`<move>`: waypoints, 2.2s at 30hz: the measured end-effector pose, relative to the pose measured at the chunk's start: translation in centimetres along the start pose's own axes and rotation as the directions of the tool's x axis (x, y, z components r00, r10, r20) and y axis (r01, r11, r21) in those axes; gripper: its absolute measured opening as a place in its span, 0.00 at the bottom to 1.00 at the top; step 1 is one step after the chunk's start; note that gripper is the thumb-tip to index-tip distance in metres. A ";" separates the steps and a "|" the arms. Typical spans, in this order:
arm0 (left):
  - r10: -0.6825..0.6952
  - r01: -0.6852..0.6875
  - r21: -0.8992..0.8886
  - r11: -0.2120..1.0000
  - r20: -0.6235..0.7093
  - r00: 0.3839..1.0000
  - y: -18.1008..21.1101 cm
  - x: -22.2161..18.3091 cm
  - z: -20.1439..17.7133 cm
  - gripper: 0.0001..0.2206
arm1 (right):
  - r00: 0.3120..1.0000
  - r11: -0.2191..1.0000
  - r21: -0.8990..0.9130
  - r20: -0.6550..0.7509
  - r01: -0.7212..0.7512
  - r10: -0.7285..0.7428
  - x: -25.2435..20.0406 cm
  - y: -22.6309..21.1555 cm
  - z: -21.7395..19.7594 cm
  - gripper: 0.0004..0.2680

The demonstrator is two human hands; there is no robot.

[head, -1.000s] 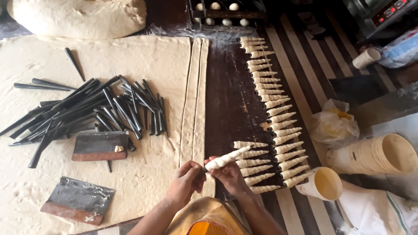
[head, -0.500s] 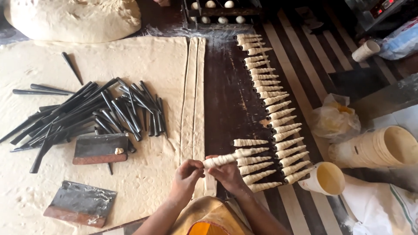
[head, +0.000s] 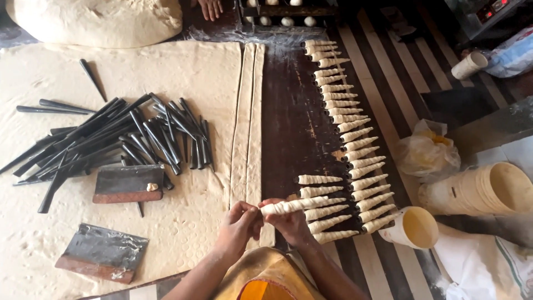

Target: The recorder is wrapping thin strips of dough around metal cone molds to create cream horn shells.

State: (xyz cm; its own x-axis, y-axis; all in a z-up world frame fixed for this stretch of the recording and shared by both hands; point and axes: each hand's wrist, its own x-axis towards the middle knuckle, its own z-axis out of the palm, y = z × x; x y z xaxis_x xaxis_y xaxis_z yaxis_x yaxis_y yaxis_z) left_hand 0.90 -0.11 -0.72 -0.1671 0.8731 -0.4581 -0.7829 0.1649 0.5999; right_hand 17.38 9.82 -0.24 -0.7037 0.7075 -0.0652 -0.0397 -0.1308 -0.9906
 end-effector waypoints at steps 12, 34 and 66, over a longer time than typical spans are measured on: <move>0.183 -0.191 0.115 0.975 0.078 0.980 -1.4 1.0 -0.9 0.06 | 0.993 0.994 0.005 -0.054 -0.107 0.108 0.4 -3.2 1.8 0.13; 0.035 -0.036 -0.040 0.999 -0.023 0.999 0.4 -0.5 0.6 0.07 | 0.996 0.996 -0.006 -0.004 -0.088 0.088 0.7 -1.9 1.8 0.12; 0.585 -0.304 0.898 -0.320 0.439 0.682 3.4 4.5 -2.8 0.12 | 0.950 0.806 -0.580 0.169 -0.119 0.262 0.7 -0.6 1.9 0.17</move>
State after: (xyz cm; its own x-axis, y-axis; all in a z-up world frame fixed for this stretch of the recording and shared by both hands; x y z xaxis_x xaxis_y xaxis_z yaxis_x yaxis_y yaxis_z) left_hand -4.16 3.09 -2.55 -0.3087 0.8933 0.3267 0.8388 0.0938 0.5363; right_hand 15.56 9.13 0.51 -0.7987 0.5207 -0.3015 0.4637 0.2135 -0.8599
